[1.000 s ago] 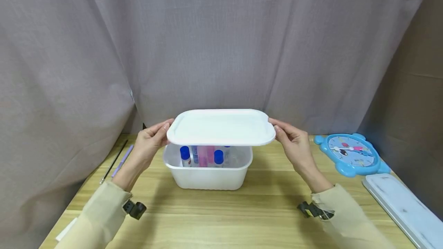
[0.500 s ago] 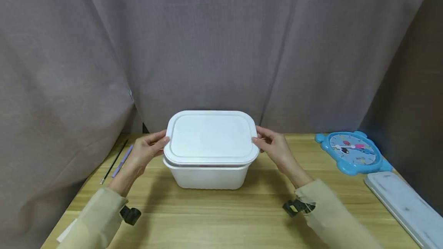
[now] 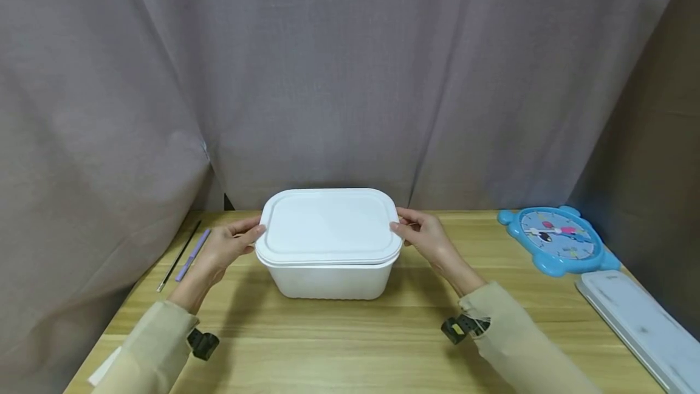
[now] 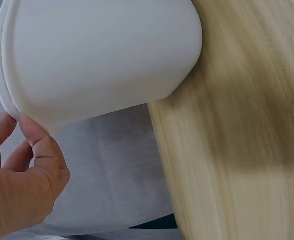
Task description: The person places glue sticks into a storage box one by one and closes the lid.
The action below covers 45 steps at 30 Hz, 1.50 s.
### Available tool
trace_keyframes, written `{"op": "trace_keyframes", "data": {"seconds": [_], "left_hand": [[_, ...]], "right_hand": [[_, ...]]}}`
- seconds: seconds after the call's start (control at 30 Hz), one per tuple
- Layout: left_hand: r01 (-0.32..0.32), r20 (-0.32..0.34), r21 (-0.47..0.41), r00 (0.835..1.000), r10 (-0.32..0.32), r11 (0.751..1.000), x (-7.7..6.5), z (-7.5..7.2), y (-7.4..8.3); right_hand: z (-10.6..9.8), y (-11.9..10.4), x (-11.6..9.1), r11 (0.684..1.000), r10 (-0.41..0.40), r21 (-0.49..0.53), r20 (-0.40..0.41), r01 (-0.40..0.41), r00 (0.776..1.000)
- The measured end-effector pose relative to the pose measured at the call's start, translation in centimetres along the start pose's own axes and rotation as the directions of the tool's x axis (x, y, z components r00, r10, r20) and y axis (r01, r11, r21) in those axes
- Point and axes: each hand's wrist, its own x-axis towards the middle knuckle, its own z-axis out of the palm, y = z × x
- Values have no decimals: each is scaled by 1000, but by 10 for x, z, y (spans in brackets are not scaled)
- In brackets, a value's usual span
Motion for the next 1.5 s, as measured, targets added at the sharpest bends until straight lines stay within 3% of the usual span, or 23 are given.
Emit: {"op": "trace_keyframes", "data": {"seconds": [0.23,0.5,0.97,1.2,1.5], "left_hand": [[16,10,-5,1000,-16,1000,-3,-1,-2],[6,11,-11,1000,-6,1000,-5,-3,-4],[38,21,-33,999,-38,999,-1,-1,-5],[24,38,-34,999,-22,999,-3,3,-3],[-51,130,25,990,47,998,-16,14,5]], "right_hand": [[1,1,-4,1000,15,-10,8,-15,1000],[5,0,-11,1000,-22,-3,18,22,1000],[6,2,-12,999,-24,23,40,23,999],[-2,4,-20,997,-64,-30,70,66,995],[-24,8,-44,994,-66,-78,92,73,994]]}}
